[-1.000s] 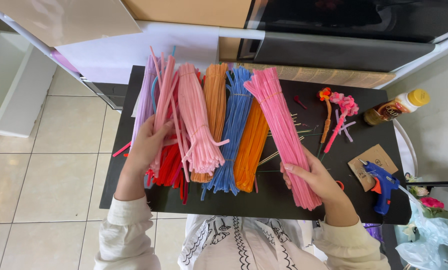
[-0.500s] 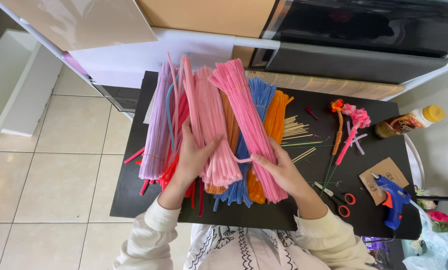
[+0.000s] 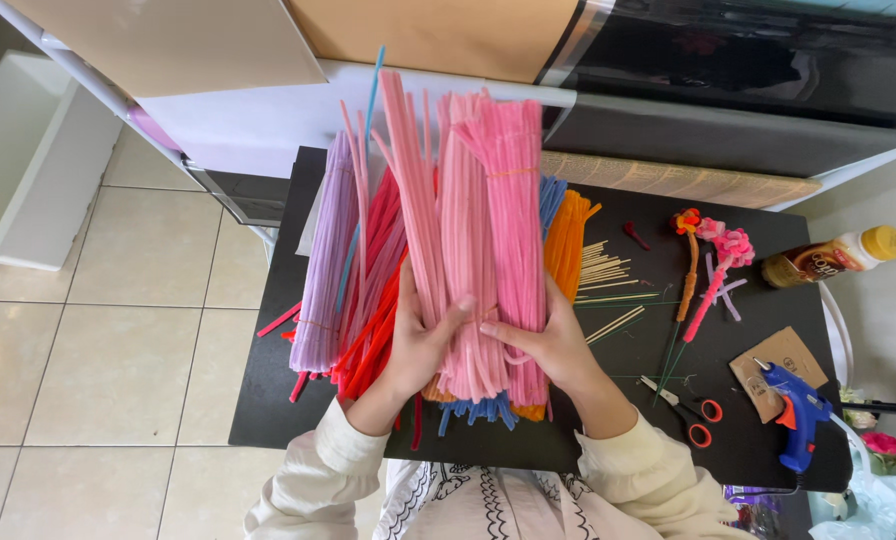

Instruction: The person organizes bundles of colorful pipe cleaners on a table, separating them by color and arranging them into neat rows. They also handle wooden skewers and a rubber band, placing them on the table alongside the pipe cleaners.

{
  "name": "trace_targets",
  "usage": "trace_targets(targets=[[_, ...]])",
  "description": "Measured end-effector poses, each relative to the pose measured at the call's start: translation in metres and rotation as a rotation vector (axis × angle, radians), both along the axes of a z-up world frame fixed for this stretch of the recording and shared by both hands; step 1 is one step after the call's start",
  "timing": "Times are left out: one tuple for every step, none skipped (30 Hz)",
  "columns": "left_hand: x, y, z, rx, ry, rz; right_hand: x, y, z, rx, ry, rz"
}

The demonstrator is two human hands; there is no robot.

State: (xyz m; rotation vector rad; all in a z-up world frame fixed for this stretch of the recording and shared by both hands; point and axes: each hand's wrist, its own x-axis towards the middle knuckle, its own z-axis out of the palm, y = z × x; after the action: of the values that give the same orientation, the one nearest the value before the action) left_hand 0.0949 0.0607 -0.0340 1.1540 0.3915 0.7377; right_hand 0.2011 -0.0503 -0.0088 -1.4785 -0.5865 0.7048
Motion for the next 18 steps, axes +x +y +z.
trace_targets(targets=[[-0.001, -0.001, -0.001, 0.023, -0.043, -0.032, 0.003, -0.002, -0.008, 0.007, -0.007, -0.015], [-0.003, 0.000, -0.011, 0.022, -0.043, -0.031, 0.004, -0.006, -0.011, 0.005, -0.007, -0.013], [-0.004, 0.000, -0.020, 0.037, -0.015, -0.048, 0.005, -0.010, -0.013, 0.004, -0.007, -0.029], [-0.006, 0.000, -0.030, 0.052, 0.012, -0.066, 0.006, -0.014, -0.016, 0.004, -0.008, -0.046], [-0.005, -0.003, -0.020, 0.050, 0.013, -0.066, 0.006, -0.017, -0.018, 0.002, -0.007, -0.045], [-0.003, -0.007, -0.010, 0.036, -0.007, -0.081, 0.007, -0.020, -0.021, -0.004, -0.012, -0.054], [-0.001, -0.010, 0.000, 0.025, -0.027, -0.097, 0.007, -0.023, -0.024, -0.008, -0.019, -0.064], [-0.002, -0.009, -0.004, 0.025, -0.028, -0.097, 0.008, -0.024, -0.024, -0.007, -0.019, -0.064], [-0.002, -0.009, -0.008, 0.044, -0.051, -0.108, 0.008, -0.025, -0.024, -0.003, -0.025, -0.055], [-0.002, -0.008, -0.012, 0.063, -0.074, -0.118, 0.008, -0.026, -0.024, 0.002, -0.032, -0.045], [-0.001, -0.008, -0.012, 0.062, -0.074, -0.119, 0.008, -0.026, -0.022, 0.001, -0.031, -0.046], [-0.001, -0.009, -0.011, 0.062, -0.089, -0.126, 0.008, -0.026, -0.021, 0.012, -0.037, -0.046], [-0.001, -0.008, -0.011, 0.063, -0.104, -0.132, 0.008, -0.025, -0.019, 0.024, -0.044, -0.045], [0.000, -0.008, -0.012, 0.065, -0.104, -0.131, 0.008, -0.024, -0.018, 0.025, -0.044, -0.044], [-0.001, -0.008, -0.013, 0.059, -0.106, -0.131, 0.007, -0.023, -0.017, 0.032, -0.045, -0.041], [-0.001, -0.008, -0.014, 0.053, -0.107, -0.130, 0.007, -0.023, -0.016, 0.039, -0.045, -0.038], [-0.001, -0.008, -0.011, 0.052, -0.106, -0.130, 0.006, -0.022, -0.015, 0.039, -0.044, -0.038], [-0.002, -0.008, -0.008, 0.057, -0.102, -0.118, 0.006, -0.022, -0.015, 0.040, -0.043, -0.032]])
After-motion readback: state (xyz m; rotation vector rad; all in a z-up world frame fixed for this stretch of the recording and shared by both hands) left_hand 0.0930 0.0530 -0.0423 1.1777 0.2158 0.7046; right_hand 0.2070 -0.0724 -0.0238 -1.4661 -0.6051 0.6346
